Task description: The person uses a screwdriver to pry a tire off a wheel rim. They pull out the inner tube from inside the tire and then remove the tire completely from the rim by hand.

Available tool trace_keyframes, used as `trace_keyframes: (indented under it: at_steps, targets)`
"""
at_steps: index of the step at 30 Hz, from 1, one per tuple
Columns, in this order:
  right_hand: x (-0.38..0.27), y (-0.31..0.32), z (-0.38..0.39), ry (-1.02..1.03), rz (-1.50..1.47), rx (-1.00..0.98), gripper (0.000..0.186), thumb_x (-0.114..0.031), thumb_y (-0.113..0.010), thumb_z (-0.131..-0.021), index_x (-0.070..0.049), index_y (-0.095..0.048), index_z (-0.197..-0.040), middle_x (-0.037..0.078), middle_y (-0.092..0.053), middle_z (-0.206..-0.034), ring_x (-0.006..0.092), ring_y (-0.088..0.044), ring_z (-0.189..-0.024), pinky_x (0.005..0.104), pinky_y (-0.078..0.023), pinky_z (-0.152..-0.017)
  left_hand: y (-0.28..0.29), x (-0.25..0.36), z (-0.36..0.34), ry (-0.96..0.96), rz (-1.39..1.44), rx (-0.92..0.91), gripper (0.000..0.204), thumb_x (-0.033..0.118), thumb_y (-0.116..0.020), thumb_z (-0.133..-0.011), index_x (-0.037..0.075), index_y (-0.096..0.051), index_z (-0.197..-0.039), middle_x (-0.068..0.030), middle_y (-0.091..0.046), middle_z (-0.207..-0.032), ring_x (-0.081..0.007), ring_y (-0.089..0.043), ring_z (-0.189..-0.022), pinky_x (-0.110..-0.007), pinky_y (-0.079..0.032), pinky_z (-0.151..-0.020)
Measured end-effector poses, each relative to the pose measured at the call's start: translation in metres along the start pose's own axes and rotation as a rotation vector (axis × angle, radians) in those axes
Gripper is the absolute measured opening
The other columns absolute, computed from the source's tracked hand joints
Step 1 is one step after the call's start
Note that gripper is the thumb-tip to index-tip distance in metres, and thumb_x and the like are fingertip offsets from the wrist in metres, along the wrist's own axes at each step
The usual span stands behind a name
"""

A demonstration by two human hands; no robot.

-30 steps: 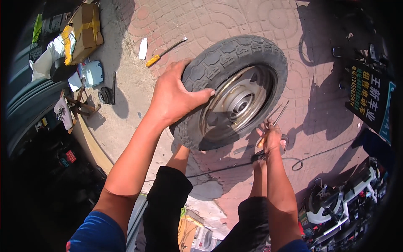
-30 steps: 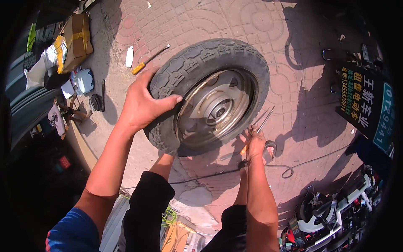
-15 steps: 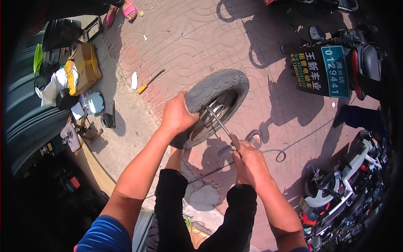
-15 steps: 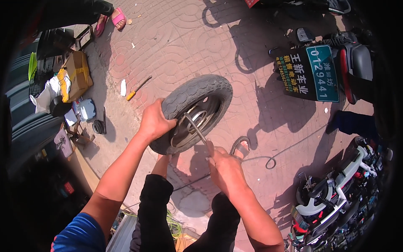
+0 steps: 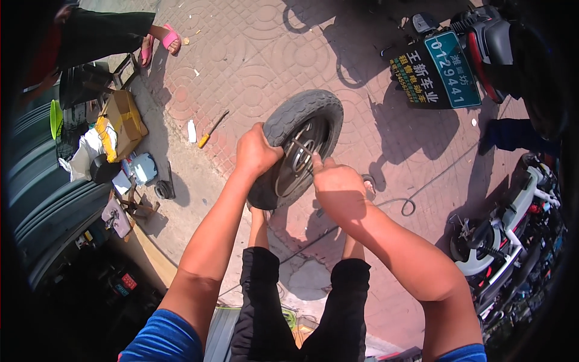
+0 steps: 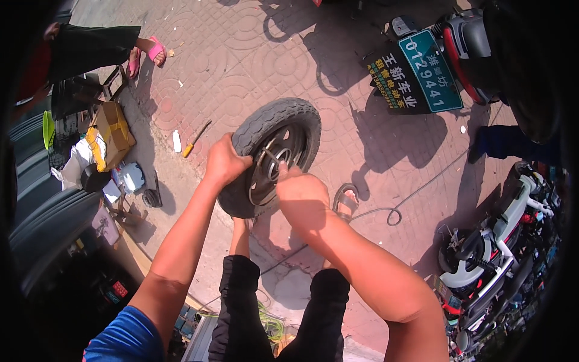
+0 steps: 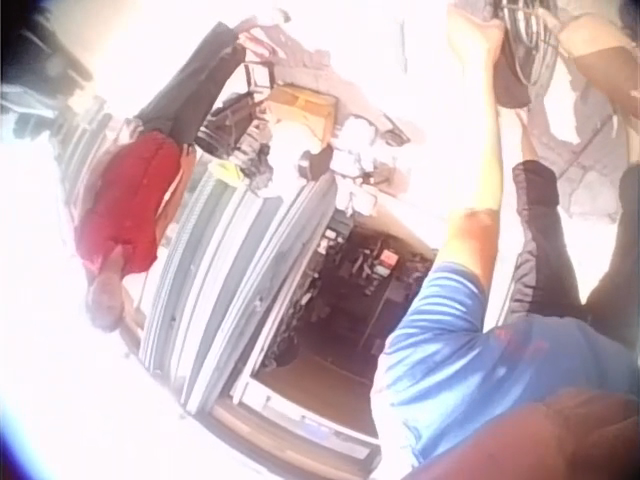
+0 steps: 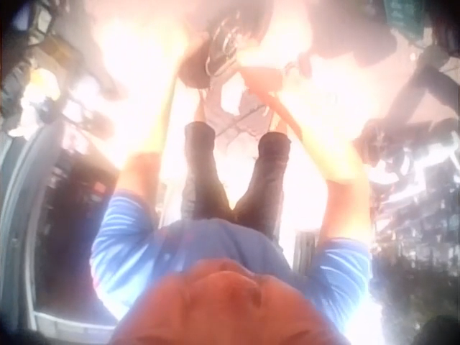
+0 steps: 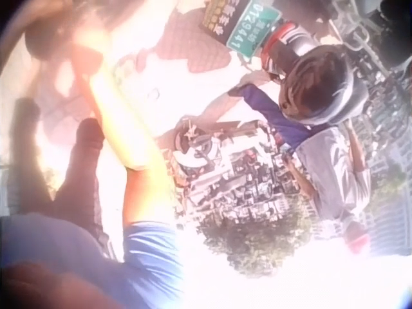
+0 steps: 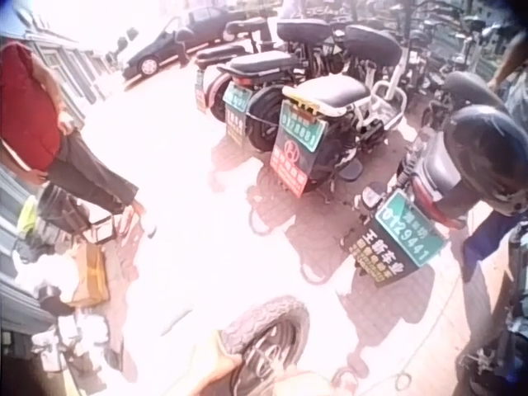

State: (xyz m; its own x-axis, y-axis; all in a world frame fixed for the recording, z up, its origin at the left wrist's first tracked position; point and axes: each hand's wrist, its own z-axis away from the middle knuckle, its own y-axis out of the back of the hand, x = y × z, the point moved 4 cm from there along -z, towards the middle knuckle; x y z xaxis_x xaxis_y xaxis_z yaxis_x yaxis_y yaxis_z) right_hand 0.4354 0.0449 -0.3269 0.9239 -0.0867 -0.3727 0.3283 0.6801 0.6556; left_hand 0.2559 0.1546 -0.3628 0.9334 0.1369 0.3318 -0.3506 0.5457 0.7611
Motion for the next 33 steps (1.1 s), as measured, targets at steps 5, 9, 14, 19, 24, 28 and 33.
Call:
trace_keyframes:
  at_steps: [5, 9, 14, 19, 24, 28, 33]
  targets:
    - [0.055, -0.114, -0.022, 0.149, -0.109, 0.210, 0.045, -0.010, -0.055, -0.098, -0.005, -0.051, -0.143, 0.020, -0.066, -0.111, 0.0362, -0.070, -0.090, 0.0462, -0.058, -0.075, 0.000, 0.001, -0.003, -0.173, 0.026, 0.006, 0.096, 0.025, -0.084, -0.065, -0.006, -0.044, -0.147, -0.0319, -0.061, -0.131, -0.0416, -0.061, -0.124, -0.043, -0.049, -0.106]
    - [0.050, -0.211, -0.049, -0.277, -0.938, 0.636, 0.029, -0.014, -0.055, -0.101, -0.007, -0.063, -0.127, 0.020, -0.070, -0.108, 0.0423, -0.068, -0.095, 0.0468, -0.054, -0.083, -0.012, 0.027, 0.004, -0.314, 0.340, -0.155, 0.127, 0.035, -0.095, -0.061, -0.007, -0.025, -0.158, -0.0316, -0.043, -0.154, -0.0402, -0.044, -0.144, -0.042, -0.038, -0.118]
    - [-0.047, -0.218, 0.018, -0.344, -2.522, -0.036, 0.032, -0.019, -0.055, -0.104, -0.002, -0.056, -0.132, 0.014, -0.063, -0.083, 0.0311, -0.064, -0.074, 0.0408, -0.054, -0.078, -0.027, -0.066, 0.055, -0.003, 0.529, -0.123, 0.100, 0.024, -0.095, -0.064, -0.007, -0.045, -0.144, -0.0163, -0.064, -0.132, -0.0213, -0.060, -0.121, -0.037, -0.046, -0.108]
    - [-0.009, -0.137, 0.097, -0.156, -1.110, 0.407, 0.050, -0.015, -0.060, -0.101, 0.001, -0.048, -0.147, 0.011, -0.062, -0.096, 0.0236, -0.063, -0.083, 0.0390, -0.053, -0.074, -0.019, -0.029, 0.047, -0.033, 0.445, -0.100, 0.083, 0.024, -0.091, -0.067, -0.007, -0.054, -0.133, -0.0161, -0.071, -0.116, -0.0204, -0.067, -0.107, -0.036, -0.052, -0.098]
    - [0.014, -0.065, 0.117, -0.103, -0.724, 0.261, 0.053, -0.011, -0.063, -0.097, 0.000, -0.050, -0.147, 0.016, -0.065, -0.103, 0.0325, -0.066, -0.091, 0.0425, -0.053, -0.081, -0.020, 0.009, 0.050, 0.011, 0.294, -0.064, 0.081, 0.028, -0.091, -0.065, -0.007, -0.056, -0.130, -0.0216, -0.072, -0.112, -0.0298, -0.071, -0.106, -0.039, -0.055, -0.095]
    - [0.018, -0.041, 0.100, -0.049, -0.391, 0.200, 0.053, -0.008, -0.062, -0.092, 0.001, -0.055, -0.144, 0.015, -0.065, -0.100, 0.0300, -0.068, -0.085, 0.0424, -0.053, -0.078, -0.019, 0.014, 0.040, -0.220, 0.190, 0.062, 0.102, 0.031, -0.092, -0.063, -0.003, -0.041, -0.145, -0.0254, -0.069, -0.120, -0.0390, -0.068, -0.114, -0.044, -0.053, -0.100]
    - [0.001, 0.019, 0.081, -0.048, -0.207, 0.144, 0.057, -0.008, -0.064, -0.089, 0.003, -0.052, -0.143, 0.015, -0.065, -0.104, 0.0273, -0.070, -0.088, 0.0377, -0.058, -0.070, -0.015, 0.033, 0.034, -0.178, 0.083, 0.068, 0.092, 0.023, -0.086, -0.066, 0.003, -0.041, -0.145, -0.0277, -0.068, -0.119, -0.0446, -0.066, -0.112, -0.047, -0.053, -0.098]
